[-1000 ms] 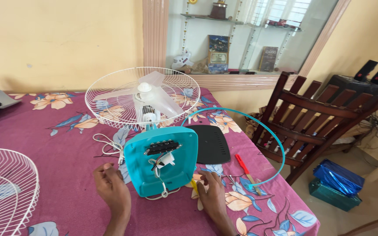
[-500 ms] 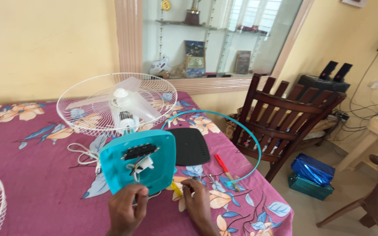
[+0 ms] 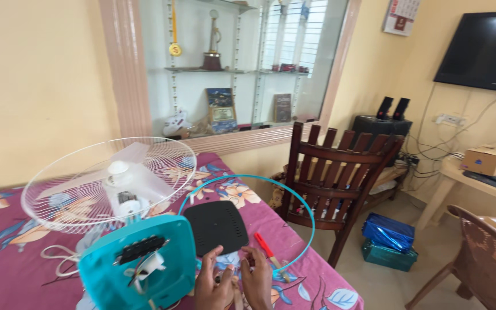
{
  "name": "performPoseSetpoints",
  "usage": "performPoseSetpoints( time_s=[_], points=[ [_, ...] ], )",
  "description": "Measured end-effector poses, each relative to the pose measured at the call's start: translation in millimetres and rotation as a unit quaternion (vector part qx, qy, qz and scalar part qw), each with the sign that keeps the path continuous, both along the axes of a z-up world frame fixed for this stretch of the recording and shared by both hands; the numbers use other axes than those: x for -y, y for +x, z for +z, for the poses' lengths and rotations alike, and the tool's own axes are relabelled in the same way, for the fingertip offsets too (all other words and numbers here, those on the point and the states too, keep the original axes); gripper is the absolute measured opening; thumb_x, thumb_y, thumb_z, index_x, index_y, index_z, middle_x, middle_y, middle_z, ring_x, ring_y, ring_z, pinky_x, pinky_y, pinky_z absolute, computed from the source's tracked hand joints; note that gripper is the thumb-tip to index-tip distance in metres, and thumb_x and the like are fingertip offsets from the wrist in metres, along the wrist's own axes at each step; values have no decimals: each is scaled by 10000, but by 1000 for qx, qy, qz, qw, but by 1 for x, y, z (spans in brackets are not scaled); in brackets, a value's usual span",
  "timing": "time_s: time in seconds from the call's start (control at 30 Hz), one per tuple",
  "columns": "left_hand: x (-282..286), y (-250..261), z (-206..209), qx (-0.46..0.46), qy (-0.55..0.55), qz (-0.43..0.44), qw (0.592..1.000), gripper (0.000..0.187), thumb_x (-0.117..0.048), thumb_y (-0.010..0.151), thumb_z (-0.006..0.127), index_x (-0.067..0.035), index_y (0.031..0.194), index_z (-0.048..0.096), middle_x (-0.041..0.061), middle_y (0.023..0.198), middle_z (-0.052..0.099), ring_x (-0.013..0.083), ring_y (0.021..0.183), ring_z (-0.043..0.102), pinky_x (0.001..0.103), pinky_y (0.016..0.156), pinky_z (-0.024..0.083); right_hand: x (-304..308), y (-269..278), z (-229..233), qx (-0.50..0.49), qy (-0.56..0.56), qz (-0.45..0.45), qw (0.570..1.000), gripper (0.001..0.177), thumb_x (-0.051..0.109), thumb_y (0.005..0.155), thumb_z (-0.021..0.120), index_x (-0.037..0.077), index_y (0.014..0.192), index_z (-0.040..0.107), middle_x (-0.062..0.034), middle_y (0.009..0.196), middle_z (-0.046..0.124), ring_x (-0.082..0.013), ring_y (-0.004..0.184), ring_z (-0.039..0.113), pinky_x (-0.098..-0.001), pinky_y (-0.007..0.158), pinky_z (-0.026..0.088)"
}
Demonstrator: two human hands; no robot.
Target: The person reassembles a small electric fan by attaching a black rear cover to the teal fan body and securing it with screws. They align the cover, insert a screw, and tighten it with a yellow screwdriver.
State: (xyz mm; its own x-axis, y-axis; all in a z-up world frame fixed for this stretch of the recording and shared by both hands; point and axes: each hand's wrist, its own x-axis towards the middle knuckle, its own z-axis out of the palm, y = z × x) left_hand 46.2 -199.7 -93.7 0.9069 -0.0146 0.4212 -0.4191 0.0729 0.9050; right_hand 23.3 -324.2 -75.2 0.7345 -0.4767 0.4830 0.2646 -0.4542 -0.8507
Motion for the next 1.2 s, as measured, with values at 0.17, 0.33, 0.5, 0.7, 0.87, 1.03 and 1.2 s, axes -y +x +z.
performPoseSetpoints(
  time_s=[0.17,0.33,0.5,0.7,0.87,1.03,1.2],
  points=[
    [25,37,-14,34,82,117,989,714,-132,834,764,-31,1464,445,344,1580,255,436,1497,258,500,1144,324,32,33,7,-7,-3,31,999,360,62,873,632,42,1233,642,-139,993,753,-241,909,770,-343,792,610],
    [20,51,0,2,146,233,961,789,-215,800,775,24,1454,403,372,1503,326,501,1410,345,511,1139,318,47,65,3,-86,-7,65,994,526,98,871,683,53,1373,534,-198,1244,666,-315,1186,659,-412,974,535],
    [17,60,32,-76,112,224,965,805,-269,838,739,26,1491,372,330,1411,428,472,1322,471,519,1088,402,47,76,-9,-80,-120,86,986,576,153,847,727,39,1372,518,-219,1325,619,-386,1248,595,-430,1041,464],
    [16,61,40,-172,357,224,891,938,-420,808,820,-15,1497,330,411,1503,226,502,1435,251,532,1118,297,48,72,-14,-44,-180,56,981,473,143,788,754,28,1230,631,-240,1210,649,-433,1212,581,-463,1038,456],
    [16,56,30,-126,312,234,912,904,-367,787,817,-1,1480,366,368,1528,277,487,1457,276,522,1170,286,42,73,-13,-45,-173,28,983,451,176,786,773,35,1198,654,-237,1117,670,-428,1136,611,-479,1002,471],
    [10,54,25,-113,226,218,943,838,-304,806,766,26,1474,384,318,1483,394,451,1415,395,506,1163,347,32,69,-6,-104,-92,3,990,473,215,788,770,45,1210,637,-197,1078,682,-343,1033,661,-439,929,515],
    [10,49,23,-129,165,206,956,593,-198,965,588,8,1497,426,280,1458,490,416,1373,480,502,1142,388,19,57,2,-107,-18,-40,993,436,221,790,797,38,1168,682,-159,1051,728,-267,974,702,-396,867,550]
  ],
)
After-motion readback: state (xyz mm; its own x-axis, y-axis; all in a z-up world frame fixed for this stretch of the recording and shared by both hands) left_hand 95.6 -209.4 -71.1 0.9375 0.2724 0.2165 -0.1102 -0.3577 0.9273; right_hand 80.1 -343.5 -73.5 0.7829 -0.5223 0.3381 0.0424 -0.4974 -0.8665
